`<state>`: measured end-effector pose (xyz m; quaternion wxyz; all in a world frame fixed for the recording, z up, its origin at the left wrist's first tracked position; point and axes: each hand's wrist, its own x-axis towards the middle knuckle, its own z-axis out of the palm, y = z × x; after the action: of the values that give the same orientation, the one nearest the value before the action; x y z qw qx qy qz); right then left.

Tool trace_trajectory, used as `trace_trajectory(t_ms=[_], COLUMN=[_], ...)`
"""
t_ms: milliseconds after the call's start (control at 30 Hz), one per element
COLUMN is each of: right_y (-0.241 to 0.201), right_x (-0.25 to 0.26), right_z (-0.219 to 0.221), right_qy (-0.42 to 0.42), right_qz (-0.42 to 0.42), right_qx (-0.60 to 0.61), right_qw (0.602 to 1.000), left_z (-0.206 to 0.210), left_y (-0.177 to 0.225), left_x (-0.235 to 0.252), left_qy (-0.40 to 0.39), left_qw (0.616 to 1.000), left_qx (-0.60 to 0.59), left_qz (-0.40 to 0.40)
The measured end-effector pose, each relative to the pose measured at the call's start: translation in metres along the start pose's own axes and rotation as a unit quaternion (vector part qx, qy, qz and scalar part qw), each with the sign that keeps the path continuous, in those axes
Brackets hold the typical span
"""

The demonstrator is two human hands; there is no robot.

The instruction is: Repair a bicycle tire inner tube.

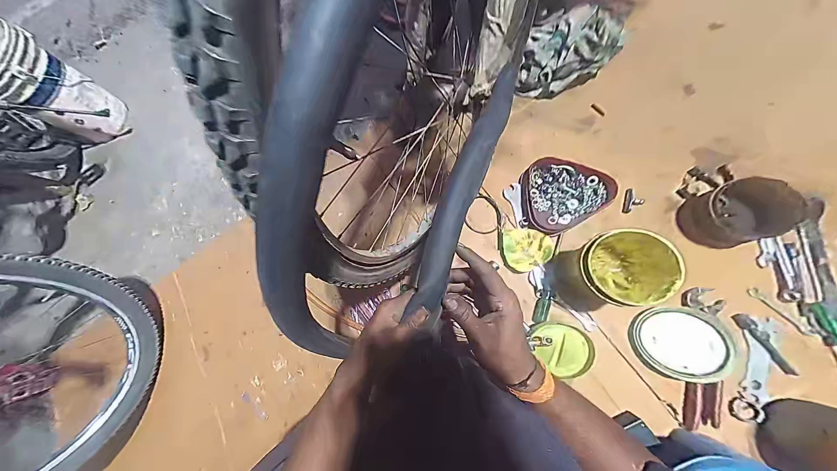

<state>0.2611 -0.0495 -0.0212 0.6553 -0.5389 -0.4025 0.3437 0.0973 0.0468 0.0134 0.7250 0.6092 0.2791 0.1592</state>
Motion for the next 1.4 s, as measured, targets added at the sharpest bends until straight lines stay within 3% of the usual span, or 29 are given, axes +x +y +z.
trace_trajectory(t_ms=[267,467,700,1067,1300,1400], right_y=[-0.014,-0.018,-0.017,-0.028,-0.028,-0.023], right_x=[0.004,0.003,0.004,0.017,0.020,0.018], right_z=[-0.017,-0.013,-0.014,-0.031,-0.035,-0.034], right_qy=[-0.042,-0.037,-0.037,-0.114,-0.125,-0.111], right_qz=[-0.040,-0.022,-0.025,-0.082,-0.093,-0.084], right_qx=[-0.081,-0.062,-0.099,-0.249,-0.233,-0.196], right_qw=[0.995,0.997,0.994,0.958,0.960,0.971], left_z=[0.016,0.019,0.020,0.023,0.025,0.026], left_y=[-0.003,-0.005,-0.009,-0.004,0.004,0.011], left_x=[-0.004,-0.007,-0.008,-0.008,-0.012,-0.010], left_qy=[-0.025,-0.022,-0.024,-0.002,0.017,0.014], left_qw=[0.985,0.963,0.958,0.987,1.000,0.996], left_qx=[-0.159,-0.254,-0.265,-0.141,0.016,0.078], left_qz=[-0.057,-0.091,-0.108,-0.074,-0.021,-0.036])
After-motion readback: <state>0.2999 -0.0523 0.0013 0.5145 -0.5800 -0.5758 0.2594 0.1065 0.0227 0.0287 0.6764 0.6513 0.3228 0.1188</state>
